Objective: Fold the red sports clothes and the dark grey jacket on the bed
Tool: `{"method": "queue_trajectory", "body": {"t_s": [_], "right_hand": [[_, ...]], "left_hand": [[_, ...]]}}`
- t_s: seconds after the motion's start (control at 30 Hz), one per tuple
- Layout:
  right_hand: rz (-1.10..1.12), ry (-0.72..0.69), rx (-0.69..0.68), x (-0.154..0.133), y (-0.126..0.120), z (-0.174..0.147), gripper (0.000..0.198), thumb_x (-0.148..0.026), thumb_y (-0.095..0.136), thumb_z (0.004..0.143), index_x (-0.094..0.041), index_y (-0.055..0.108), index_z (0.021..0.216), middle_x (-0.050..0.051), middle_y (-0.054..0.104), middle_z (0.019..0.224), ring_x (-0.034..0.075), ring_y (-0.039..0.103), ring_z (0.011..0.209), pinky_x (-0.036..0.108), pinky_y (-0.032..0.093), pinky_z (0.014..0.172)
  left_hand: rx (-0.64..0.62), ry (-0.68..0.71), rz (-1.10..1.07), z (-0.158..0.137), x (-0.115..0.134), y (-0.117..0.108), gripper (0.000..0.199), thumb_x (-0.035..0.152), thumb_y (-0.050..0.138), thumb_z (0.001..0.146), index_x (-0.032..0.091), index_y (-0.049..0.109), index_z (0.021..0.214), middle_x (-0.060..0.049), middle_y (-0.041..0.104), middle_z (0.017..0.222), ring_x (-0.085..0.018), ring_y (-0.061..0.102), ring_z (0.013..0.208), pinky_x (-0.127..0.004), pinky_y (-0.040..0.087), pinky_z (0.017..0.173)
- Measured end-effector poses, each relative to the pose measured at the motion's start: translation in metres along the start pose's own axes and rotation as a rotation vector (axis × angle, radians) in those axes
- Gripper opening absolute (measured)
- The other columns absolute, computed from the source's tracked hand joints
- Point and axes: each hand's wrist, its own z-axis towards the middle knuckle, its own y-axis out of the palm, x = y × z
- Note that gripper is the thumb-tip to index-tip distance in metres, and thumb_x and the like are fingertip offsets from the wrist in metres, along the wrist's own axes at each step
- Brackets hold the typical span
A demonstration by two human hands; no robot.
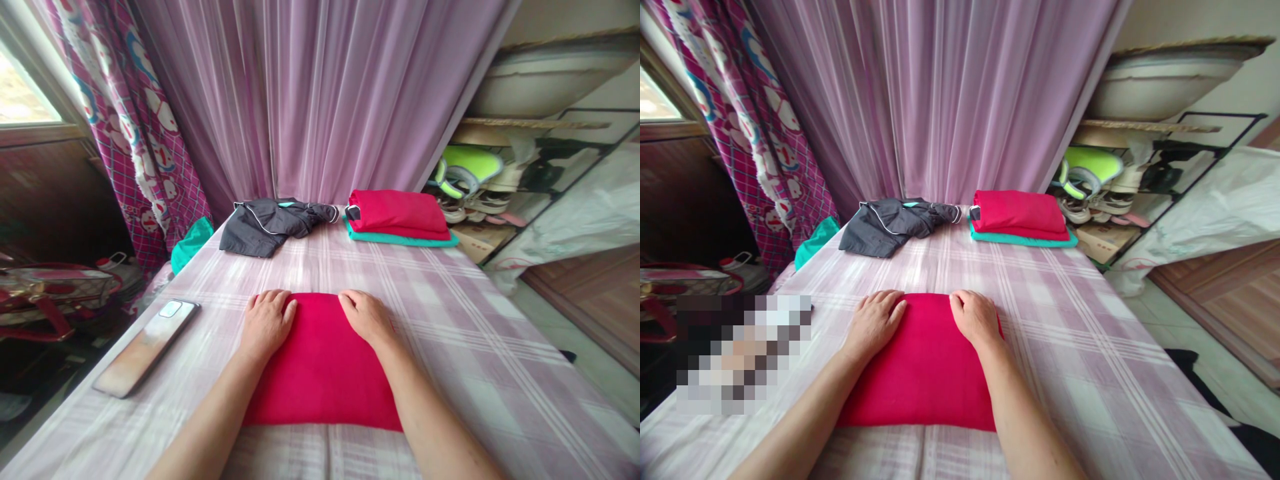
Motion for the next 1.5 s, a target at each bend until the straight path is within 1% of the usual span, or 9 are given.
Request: {"method": "queue_trajectory", "body": {"t_s": [0.33, 0.8, 1.03, 1.23, 1.5], "right_hand": [[0.034, -0.023, 0.008, 0.002, 0.0006, 0.0005, 0.035, -0.029, 0.041, 0.096, -0.025, 0.075, 0.099, 0.006, 0.076, 0.106, 0.021, 0.068, 0.099, 0.028, 0.044, 0.086], [0.032, -0.012, -0.003, 0.0005, -0.0014, -0.0004, 0.035, -0.029, 0.04, 0.097, -0.025, 0.075, 0.098, 0.006, 0.076, 0.106, 0.021, 0.068, 0.1, 0.028, 0.044, 0.086], [0.044, -0.015, -0.005, 0.0014, 0.0, 0.0, 0.036, -0.029, 0.039, 0.097, -0.025, 0.075, 0.098, 0.006, 0.076, 0.108, 0.021, 0.067, 0.103, 0.028, 0.044, 0.089], [0.033, -0.017, -0.014, 0.0002, -0.0023, -0.0005, 0.036, -0.03, 0.04, 0.096, -0.024, 0.075, 0.098, 0.008, 0.075, 0.109, 0.022, 0.068, 0.102, 0.03, 0.045, 0.088], [0.035, -0.022, -0.006, 0.0015, -0.0005, 0.0, 0.036, -0.03, 0.039, 0.096, -0.025, 0.075, 0.098, 0.007, 0.075, 0.109, 0.021, 0.067, 0.104, 0.029, 0.045, 0.089]], "left_hand": [[0.019, 0.01, -0.008, 0.0004, 0.0009, -0.0004, 0.039, 0.041, 0.037, 0.099, 0.025, 0.065, 0.12, -0.007, 0.068, 0.126, -0.025, 0.059, 0.118, -0.044, 0.037, 0.107], [0.002, -0.007, -0.016, 0.0006, 0.0014, -0.0016, 0.039, 0.042, 0.038, 0.099, 0.024, 0.065, 0.121, -0.006, 0.067, 0.128, -0.025, 0.058, 0.121, -0.045, 0.034, 0.109], [-0.005, 0.0, -0.034, 0.001, 0.0009, -0.0018, 0.038, 0.042, 0.038, 0.099, 0.025, 0.065, 0.12, -0.006, 0.067, 0.128, -0.024, 0.058, 0.121, -0.044, 0.036, 0.106], [0.004, 0.006, -0.03, 0.0009, -0.0002, -0.0002, 0.038, 0.042, 0.038, 0.099, 0.024, 0.064, 0.12, -0.006, 0.068, 0.127, -0.024, 0.057, 0.122, -0.044, 0.036, 0.107], [0.012, 0.005, -0.032, 0.0007, 0.001, -0.0008, 0.038, 0.042, 0.037, 0.099, 0.026, 0.065, 0.12, -0.005, 0.068, 0.126, -0.024, 0.058, 0.121, -0.044, 0.037, 0.107]]}}
